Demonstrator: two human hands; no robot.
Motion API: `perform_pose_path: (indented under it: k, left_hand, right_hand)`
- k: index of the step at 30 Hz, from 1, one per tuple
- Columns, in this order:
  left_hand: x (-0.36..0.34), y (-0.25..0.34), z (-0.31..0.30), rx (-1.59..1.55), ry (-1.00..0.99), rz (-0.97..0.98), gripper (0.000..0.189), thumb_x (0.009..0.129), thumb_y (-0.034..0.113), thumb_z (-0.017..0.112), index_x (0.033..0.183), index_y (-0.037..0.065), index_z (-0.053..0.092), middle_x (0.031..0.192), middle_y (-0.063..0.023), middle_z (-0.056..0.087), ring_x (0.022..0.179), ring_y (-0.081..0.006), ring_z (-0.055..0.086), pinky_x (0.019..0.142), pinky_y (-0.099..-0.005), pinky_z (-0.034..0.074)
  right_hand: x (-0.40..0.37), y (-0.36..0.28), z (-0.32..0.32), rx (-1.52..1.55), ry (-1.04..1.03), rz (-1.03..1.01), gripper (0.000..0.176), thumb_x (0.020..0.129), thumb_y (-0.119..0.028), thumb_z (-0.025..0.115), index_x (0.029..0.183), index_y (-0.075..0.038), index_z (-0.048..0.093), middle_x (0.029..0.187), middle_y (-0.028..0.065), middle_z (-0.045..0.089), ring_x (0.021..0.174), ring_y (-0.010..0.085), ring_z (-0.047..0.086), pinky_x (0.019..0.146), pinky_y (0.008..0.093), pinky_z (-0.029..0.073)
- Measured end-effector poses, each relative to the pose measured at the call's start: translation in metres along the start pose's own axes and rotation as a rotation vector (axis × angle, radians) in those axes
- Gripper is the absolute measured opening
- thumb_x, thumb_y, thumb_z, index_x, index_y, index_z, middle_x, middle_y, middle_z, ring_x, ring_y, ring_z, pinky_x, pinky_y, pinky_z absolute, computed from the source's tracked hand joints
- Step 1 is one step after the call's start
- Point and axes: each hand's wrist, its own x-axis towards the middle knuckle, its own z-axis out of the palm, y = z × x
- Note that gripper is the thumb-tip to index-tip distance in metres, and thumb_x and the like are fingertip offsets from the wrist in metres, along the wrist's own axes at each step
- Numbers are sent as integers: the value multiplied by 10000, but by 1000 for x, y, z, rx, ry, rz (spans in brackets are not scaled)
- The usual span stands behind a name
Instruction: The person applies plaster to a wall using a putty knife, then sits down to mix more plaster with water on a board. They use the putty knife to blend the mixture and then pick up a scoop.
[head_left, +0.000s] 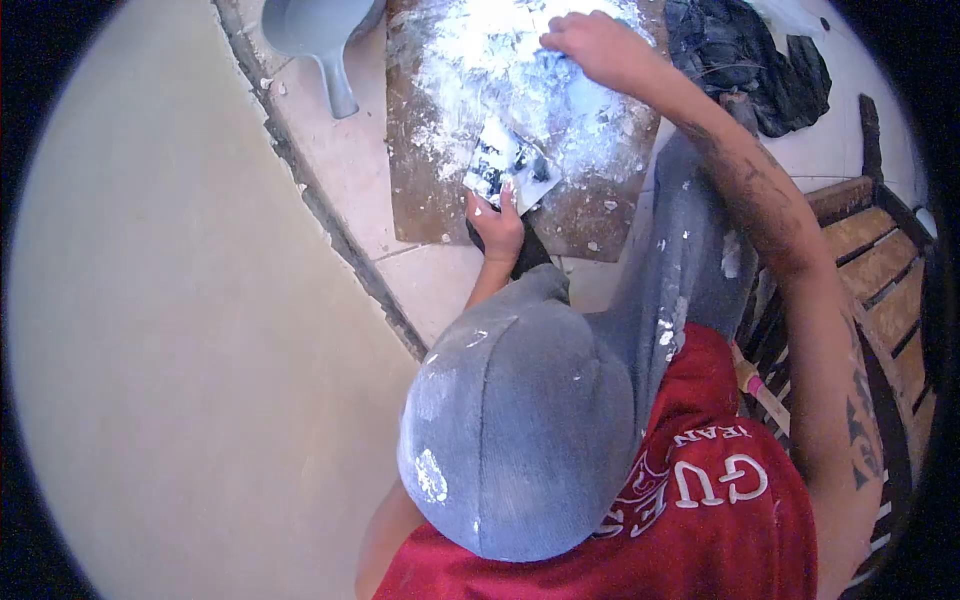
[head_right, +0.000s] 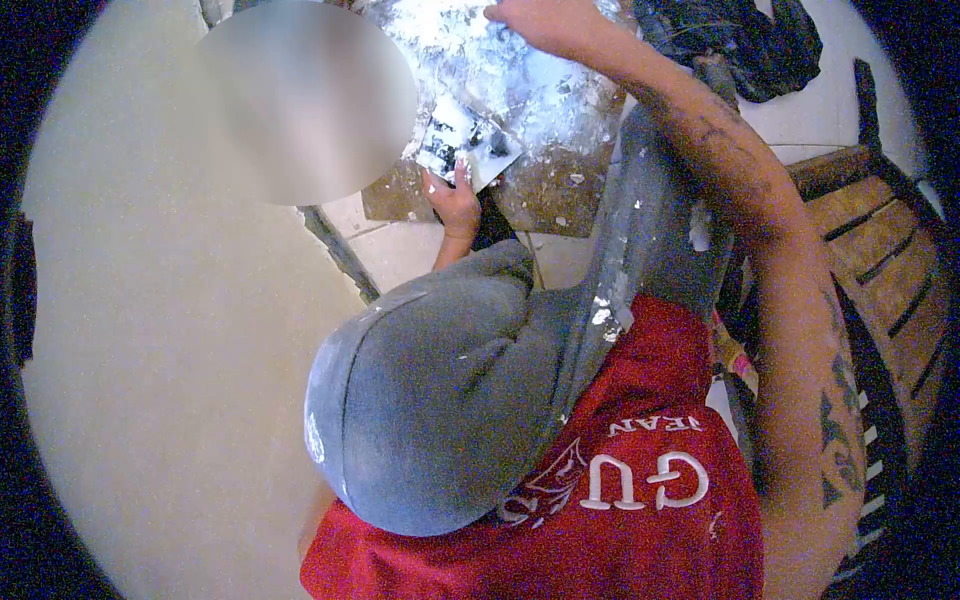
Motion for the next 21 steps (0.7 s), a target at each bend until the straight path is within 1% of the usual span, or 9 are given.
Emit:
perform_pose_path:
  k: [3,4,7,10,13,16,18,19,21]
  left_hand:
    - [-2,7,1,33,31,6,321,799,88,576,1053,-84,479,948,-201,569,868,-328,547,795,-386,415]
    - [-1,8,1,56,38,14,318,796,94,582,1039,-84,481,925,-197,576,850,-327,554,784,-386,419]
    - [2,13,1,9,51,23,322,795,111,589,1030,-82,483,911,-196,581,828,-328,559,764,-390,424]
    - [0,3,1,46,39,39,327,797,127,593,1030,-76,486,919,-205,577,823,-342,556,749,-397,426]
    - [-3,-3,1,90,38,50,329,799,140,597,1026,-70,487,913,-216,572,821,-366,552,738,-406,426]
    - [1,2,1,110,55,70,332,800,150,600,1023,-67,487,909,-220,568,826,-383,547,735,-414,425]
    - [-3,-2,-1,158,35,63,319,796,136,601,1020,-62,488,907,-216,578,829,-370,562,737,-404,430]
    - [-3,2,-1,95,28,44,317,794,129,601,1022,-60,488,906,-215,582,829,-364,568,738,-399,433]
    - [1,9,-2,-29,10,20,314,791,116,601,1026,-58,487,905,-215,590,829,-353,579,740,-388,438]
  right_hand:
    - [10,1,-16,-1,59,-43,126,756,-150,502,825,-115,601,796,71,567,774,254,560,677,403,423]
    - [16,2,-16,3,108,-64,118,750,-143,502,803,-116,605,774,78,566,752,255,571,670,400,431]
    - [24,-9,-13,-49,159,-60,119,743,-131,502,806,-109,601,782,82,567,797,258,578,691,399,439]
    - [18,-23,-11,-52,105,-91,124,742,-119,499,807,-97,602,797,89,574,830,268,580,706,402,443]
    - [10,-20,4,-215,43,-160,218,793,-78,477,976,-98,594,919,39,557,909,218,556,770,363,430]
    - [15,-3,-1,-108,-2,-141,194,787,-89,497,947,-103,605,919,27,557,902,210,555,760,365,430]
    - [23,3,-16,-50,43,-132,146,757,-106,496,857,-100,603,844,68,571,856,251,570,721,396,437]
    - [30,4,-26,-19,70,-126,128,742,-114,496,812,-99,602,806,88,577,832,272,577,702,411,440]
    - [38,-1,-27,-50,10,-77,124,743,-112,497,807,-91,600,812,92,580,835,265,578,703,412,443]
